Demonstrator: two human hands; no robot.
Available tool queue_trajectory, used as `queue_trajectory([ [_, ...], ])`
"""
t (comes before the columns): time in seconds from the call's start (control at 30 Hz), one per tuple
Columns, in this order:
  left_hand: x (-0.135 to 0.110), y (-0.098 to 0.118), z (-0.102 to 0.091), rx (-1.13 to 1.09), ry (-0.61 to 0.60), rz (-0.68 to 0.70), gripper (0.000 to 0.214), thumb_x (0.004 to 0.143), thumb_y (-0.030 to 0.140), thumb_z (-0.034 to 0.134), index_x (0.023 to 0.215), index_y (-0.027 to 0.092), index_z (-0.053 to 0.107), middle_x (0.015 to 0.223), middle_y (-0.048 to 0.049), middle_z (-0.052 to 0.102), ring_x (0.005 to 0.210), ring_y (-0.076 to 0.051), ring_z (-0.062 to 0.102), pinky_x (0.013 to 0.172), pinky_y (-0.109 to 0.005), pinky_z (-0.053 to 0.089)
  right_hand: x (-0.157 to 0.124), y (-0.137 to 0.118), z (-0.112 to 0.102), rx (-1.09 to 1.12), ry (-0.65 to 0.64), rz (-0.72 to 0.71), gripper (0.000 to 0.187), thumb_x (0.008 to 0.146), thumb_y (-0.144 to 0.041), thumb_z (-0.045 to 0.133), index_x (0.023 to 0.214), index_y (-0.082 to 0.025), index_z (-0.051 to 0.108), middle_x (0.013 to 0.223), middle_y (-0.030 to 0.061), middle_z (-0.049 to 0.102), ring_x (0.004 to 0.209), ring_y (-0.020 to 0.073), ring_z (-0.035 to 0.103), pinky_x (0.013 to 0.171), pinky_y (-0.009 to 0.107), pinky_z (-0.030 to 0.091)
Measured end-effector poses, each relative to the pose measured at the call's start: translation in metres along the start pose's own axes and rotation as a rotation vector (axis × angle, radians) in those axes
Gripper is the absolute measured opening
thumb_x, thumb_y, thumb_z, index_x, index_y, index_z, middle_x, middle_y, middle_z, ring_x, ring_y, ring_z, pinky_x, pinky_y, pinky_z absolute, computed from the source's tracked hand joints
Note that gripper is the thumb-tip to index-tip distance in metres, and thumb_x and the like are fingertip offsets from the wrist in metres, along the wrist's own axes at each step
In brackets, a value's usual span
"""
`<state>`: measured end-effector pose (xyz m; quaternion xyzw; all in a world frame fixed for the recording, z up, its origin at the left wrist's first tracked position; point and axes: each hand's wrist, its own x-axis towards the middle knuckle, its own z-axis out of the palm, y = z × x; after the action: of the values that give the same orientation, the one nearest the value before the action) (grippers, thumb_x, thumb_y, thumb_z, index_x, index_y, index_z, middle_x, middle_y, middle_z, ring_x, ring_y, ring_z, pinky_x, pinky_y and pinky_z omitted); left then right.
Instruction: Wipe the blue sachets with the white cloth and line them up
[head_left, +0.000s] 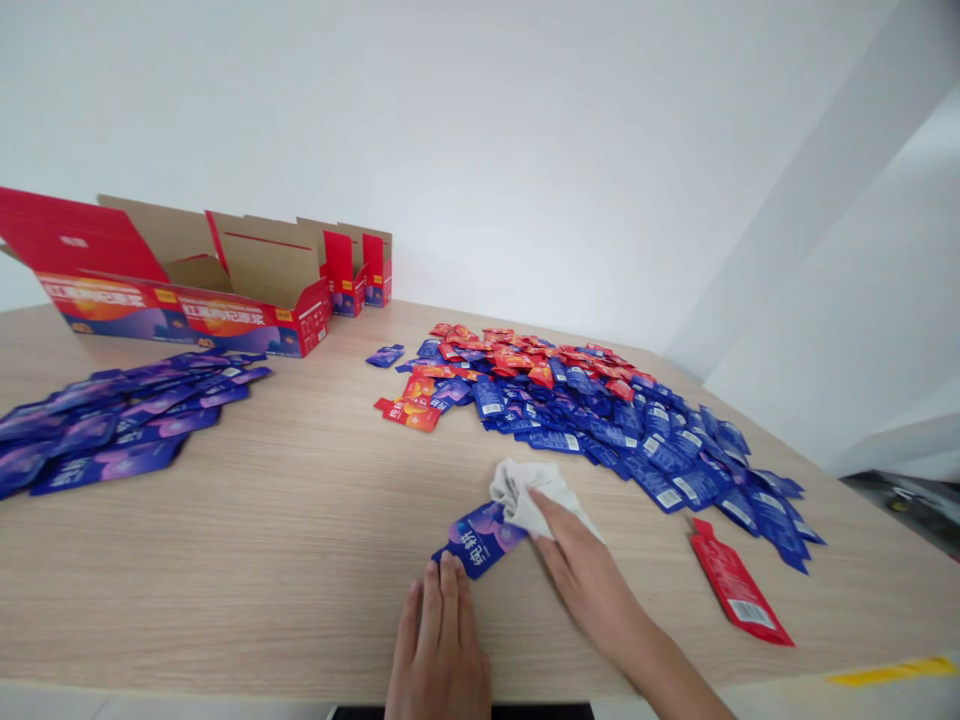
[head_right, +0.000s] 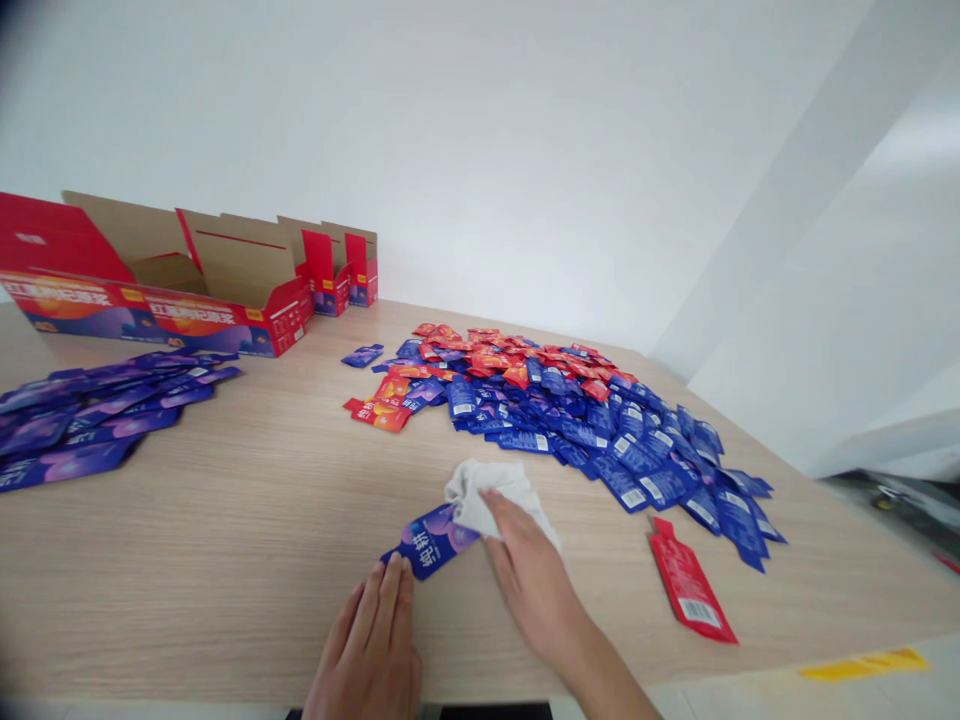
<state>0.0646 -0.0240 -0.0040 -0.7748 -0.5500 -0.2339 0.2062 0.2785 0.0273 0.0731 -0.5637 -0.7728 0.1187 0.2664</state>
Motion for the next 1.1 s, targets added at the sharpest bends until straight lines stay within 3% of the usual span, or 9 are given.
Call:
queue_trajectory([
  [0.1,-0.001,-0.004,0.001,-0.023,-0.003,0.022,0.046,0.087,0.029,0.053,0.126,0.011,0.069,0.130,-0.0126,0.071,0.130,-0.028,0.058,0.112,-0.043,0.045,-0.002,-0.034,0.013,0.060,-0.171,-0.207,0.050,0.104,-0.019,0.047,0.153,-0.027,0.050,0.160,0.0038,0.050,0.149,0.0206,0.043,0.126,0.045,0.034],
  [0.17,-0.002,-0.008,0.002,-0.024,0.012,0.046,0.046,0.088,0.031,0.052,0.125,0.012,0.070,0.130,-0.0120,0.071,0.130,-0.028,0.058,0.111,-0.042,0.046,0.001,-0.034,0.016,0.026,-0.193,-0.230,0.050,0.103,-0.015,0.046,0.150,-0.026,0.053,0.158,0.0041,0.052,0.149,0.0207,0.044,0.126,0.046,0.033],
  [0.3,-0.001,-0.015,0.004,-0.029,0.061,0.078,0.053,0.092,0.038,0.049,0.135,0.008,0.062,0.143,-0.0128,0.063,0.134,-0.027,0.054,0.109,-0.041,0.046,0.005,0.011,-0.001,-0.125,-0.012,0.031,0.046,0.101,-0.020,0.045,0.144,-0.013,0.059,0.150,0.0180,0.059,0.140,0.0308,0.055,0.120,0.056,0.040],
  [0.43,0.010,-0.024,-0.004,-0.064,0.063,0.095,0.047,0.095,0.032,0.051,0.136,0.011,0.060,0.135,-0.0090,0.069,0.124,-0.022,0.060,0.101,-0.035,0.049,-0.007,0.037,-0.027,-0.090,0.077,0.160,0.044,0.102,-0.034,0.045,0.139,-0.019,0.064,0.143,0.0150,0.065,0.133,0.0324,0.062,0.115,0.053,0.047],
  [0.57,0.036,-0.030,-0.019,-0.156,0.021,-0.022,0.051,0.095,0.030,0.054,0.143,0.014,0.052,0.137,-0.0084,0.066,0.124,-0.023,0.060,0.099,-0.037,0.050,-0.026,0.030,-0.035,0.069,0.168,0.235,0.051,0.103,-0.049,0.043,0.143,-0.023,0.061,0.146,0.0107,0.064,0.135,0.0320,0.060,0.118,0.051,0.043],
  [0.77,0.072,-0.031,-0.028,-0.296,-0.192,-0.059,0.033,0.098,0.028,0.056,0.129,0.021,0.065,0.125,-0.0035,0.072,0.113,-0.022,0.065,0.098,-0.041,0.051,-0.038,0.026,-0.043,0.249,0.205,0.350,0.059,0.097,-0.061,0.052,0.139,-0.022,0.065,0.145,0.0101,0.065,0.134,0.0354,0.060,0.118,0.052,0.041],
  [0.93,0.087,-0.030,-0.037,-0.322,-0.240,-0.099,0.031,0.103,0.023,0.041,0.115,0.023,0.070,0.107,-0.0037,0.075,0.101,-0.022,0.067,0.090,-0.040,0.051,-0.036,0.019,-0.059,0.326,0.237,0.411,0.060,0.096,-0.063,0.054,0.139,-0.022,0.067,0.144,0.0079,0.066,0.136,0.0364,0.057,0.115,0.049,0.045],
  [1.1,0.097,-0.029,-0.035,-0.416,-0.297,-0.214,0.040,0.105,0.018,0.028,0.107,0.023,0.067,0.089,0.0008,0.075,0.077,-0.014,0.070,0.071,-0.028,0.050,-0.031,0.003,-0.064,0.415,0.281,0.422,0.062,0.095,-0.063,0.056,0.139,-0.020,0.067,0.143,0.0088,0.067,0.139,0.0368,0.054,0.117,0.049,0.042],
])
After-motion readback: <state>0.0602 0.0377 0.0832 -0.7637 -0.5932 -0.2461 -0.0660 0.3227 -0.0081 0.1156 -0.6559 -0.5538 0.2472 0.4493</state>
